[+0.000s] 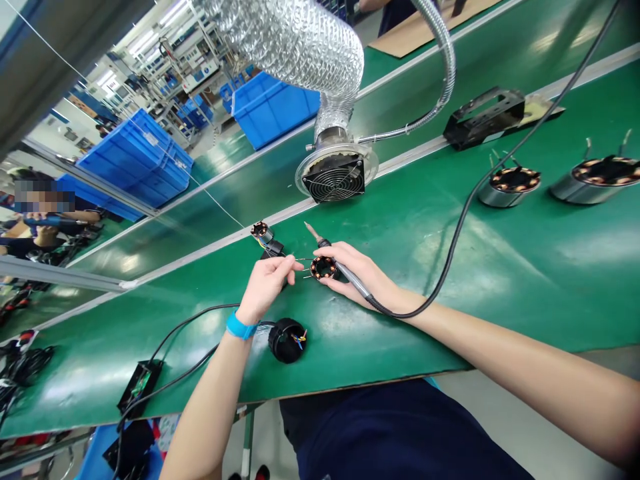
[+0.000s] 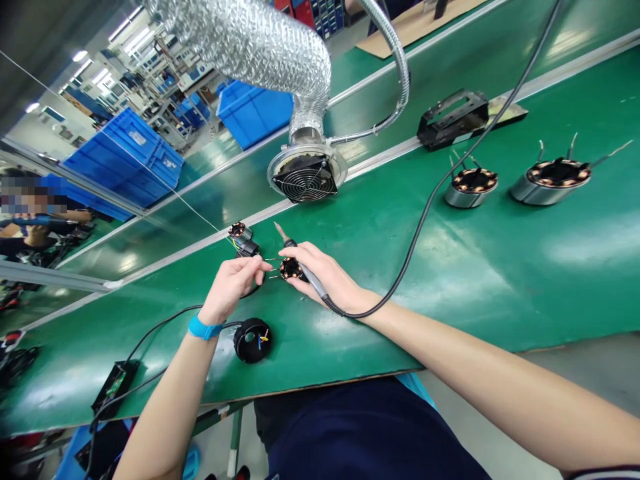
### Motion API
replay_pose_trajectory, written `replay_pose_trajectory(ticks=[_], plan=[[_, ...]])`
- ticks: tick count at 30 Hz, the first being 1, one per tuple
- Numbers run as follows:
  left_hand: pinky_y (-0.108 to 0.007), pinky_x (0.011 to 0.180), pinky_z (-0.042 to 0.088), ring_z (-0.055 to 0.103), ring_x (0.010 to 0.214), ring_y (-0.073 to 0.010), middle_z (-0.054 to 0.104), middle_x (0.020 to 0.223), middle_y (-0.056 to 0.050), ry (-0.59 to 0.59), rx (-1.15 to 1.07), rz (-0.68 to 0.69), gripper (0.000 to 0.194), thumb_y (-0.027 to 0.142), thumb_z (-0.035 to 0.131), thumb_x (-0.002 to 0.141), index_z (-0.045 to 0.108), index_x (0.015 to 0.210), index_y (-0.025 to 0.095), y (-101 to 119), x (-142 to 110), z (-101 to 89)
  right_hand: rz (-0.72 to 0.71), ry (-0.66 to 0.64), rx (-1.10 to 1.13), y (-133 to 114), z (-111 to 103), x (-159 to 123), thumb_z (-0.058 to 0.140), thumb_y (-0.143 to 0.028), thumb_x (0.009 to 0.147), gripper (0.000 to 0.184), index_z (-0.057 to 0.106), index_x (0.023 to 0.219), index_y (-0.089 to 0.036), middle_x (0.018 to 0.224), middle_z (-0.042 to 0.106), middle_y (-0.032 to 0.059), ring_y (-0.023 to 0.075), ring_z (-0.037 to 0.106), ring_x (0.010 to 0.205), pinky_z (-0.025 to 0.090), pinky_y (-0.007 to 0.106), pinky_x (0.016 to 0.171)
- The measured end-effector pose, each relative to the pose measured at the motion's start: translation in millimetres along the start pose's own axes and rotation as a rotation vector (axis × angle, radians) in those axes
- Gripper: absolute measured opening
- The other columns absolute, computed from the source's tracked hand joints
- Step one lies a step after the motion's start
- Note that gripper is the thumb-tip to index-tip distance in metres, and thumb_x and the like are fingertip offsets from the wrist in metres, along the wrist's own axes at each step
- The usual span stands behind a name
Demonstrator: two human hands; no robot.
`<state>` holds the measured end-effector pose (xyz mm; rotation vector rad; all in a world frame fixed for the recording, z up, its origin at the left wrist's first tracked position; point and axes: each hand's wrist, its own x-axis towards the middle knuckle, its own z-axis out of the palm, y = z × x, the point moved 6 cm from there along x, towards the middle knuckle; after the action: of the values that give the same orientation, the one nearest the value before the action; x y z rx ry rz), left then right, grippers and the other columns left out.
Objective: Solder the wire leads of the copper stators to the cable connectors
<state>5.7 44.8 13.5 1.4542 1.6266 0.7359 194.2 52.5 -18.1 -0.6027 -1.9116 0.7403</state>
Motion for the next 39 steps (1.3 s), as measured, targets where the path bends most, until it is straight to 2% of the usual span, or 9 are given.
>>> replay_pose_trajectory(ticks=[3,6,9,15,21,25,28,32,39], plan=[[-0.027,0.065,0.039,0.051,0.063,-0.0136,0.064,0.069,-0.003,0.137,0.277,0.159,0.043,0.05,0.053,0.095,0.077,0.085,0.015,11.6,2.7,-14.2,-0.001,-0.012,0.002,0.0,-2.1,1.8,0.067,-0.018,0.091,0.046,0.053,0.135,-0.025,0.119,0.061,0.008,0.0218,0.064,0.105,0.056,0.037,0.093],[-0.027,0.068,0.039,0.055,0.071,-0.0155,0.068,0.075,-0.004,-0.016,0.401,0.19,0.036,0.043,0.056,0.093,0.077,0.086,0.015,9.1,9.7,-8.5,0.009,-0.019,-0.007,1.1,-4.0,2.5,0.07,-0.018,0.089,0.046,0.055,0.133,-0.024,0.119,0.062,0.0077,0.0222,0.065,0.106,0.056,0.036,0.094],[-0.025,0.063,0.036,0.049,0.064,-0.0126,0.064,0.072,-0.003,-0.174,0.273,0.138,0.038,0.045,0.057,0.092,0.074,0.082,0.013,0.2,15.7,4.1,0.022,-0.026,-0.013,3.1,-4.2,2.3,0.071,-0.019,0.088,0.046,0.057,0.132,-0.025,0.121,0.063,0.0073,0.0234,0.064,0.109,0.055,0.037,0.096],[-0.023,0.065,0.041,0.055,0.069,-0.0121,0.067,0.079,-0.006,-0.134,-0.067,0.121,0.035,0.045,0.059,0.092,0.071,0.081,0.013,4.7,23.3,17.9,0.045,-0.03,-0.024,4.9,-4.0,2.7,0.073,-0.022,0.087,0.044,0.059,0.129,-0.024,0.121,0.064,0.0077,0.0249,0.065,0.111,0.056,0.039,0.096],[-0.028,0.07,0.049,0.064,0.072,-0.0158,0.072,0.078,-0.006,0.117,0.215,0.241,0.043,0.041,0.044,0.105,0.076,0.087,0.017,42.3,-58.2,-25.6,0.03,-0.016,-0.033,-0.8,-5.9,2.5,0.07,-0.021,0.09,0.041,0.058,0.129,-0.024,0.119,0.064,0.0077,0.024,0.066,0.107,0.056,0.038,0.093],[-0.028,0.064,0.052,0.069,0.071,-0.0164,0.075,0.08,-0.003,0.159,0.545,0.517,0.02,0.025,0.061,0.099,0.075,0.085,0.022,39.2,-147.4,-4.6,0.046,0.009,-0.053,-3.0,-7.6,2.4,0.069,-0.021,0.09,0.041,0.057,0.129,-0.024,0.117,0.064,0.0077,0.0238,0.066,0.104,0.056,0.039,0.092],[-0.031,0.057,0.049,0.069,0.065,-0.0179,0.076,0.082,-0.005,0.399,0.812,0.657,0.02,0.017,0.074,0.089,0.073,0.108,0.021,16.2,-187.1,24.4,0.061,0.027,-0.079,-2.3,-7.8,2.1,0.069,-0.023,0.09,0.041,0.058,0.129,-0.024,0.12,0.064,0.0078,0.0247,0.065,0.109,0.056,0.04,0.095],[-0.037,0.056,0.048,0.07,0.07,-0.023,0.076,0.093,-0.013,0.575,0.99,0.601,0.039,0.02,0.071,0.092,0.065,0.131,0.018,-8.9,-190.6,55.2,0.083,0.043,-0.121,-1.1,-4.5,-3.0,0.071,-0.031,0.089,0.04,0.06,0.128,-0.026,0.121,0.066,0.0071,0.0251,0.067,0.109,0.055,0.038,0.096],[-0.038,0.049,0.036,0.059,0.065,-0.0181,0.068,0.08,-0.007,0.62,1.105,0.506,0.018,0.022,0.061,0.098,0.068,0.111,0.013,-5.8,-155.1,60.5,0.15,0.118,-0.188,13.7,2.8,-6.5,0.066,-0.064,0.085,0.05,0.063,0.123,-0.03,0.121,0.069,0.0047,0.0288,0.07,0.104,0.056,0.043,0.096]])
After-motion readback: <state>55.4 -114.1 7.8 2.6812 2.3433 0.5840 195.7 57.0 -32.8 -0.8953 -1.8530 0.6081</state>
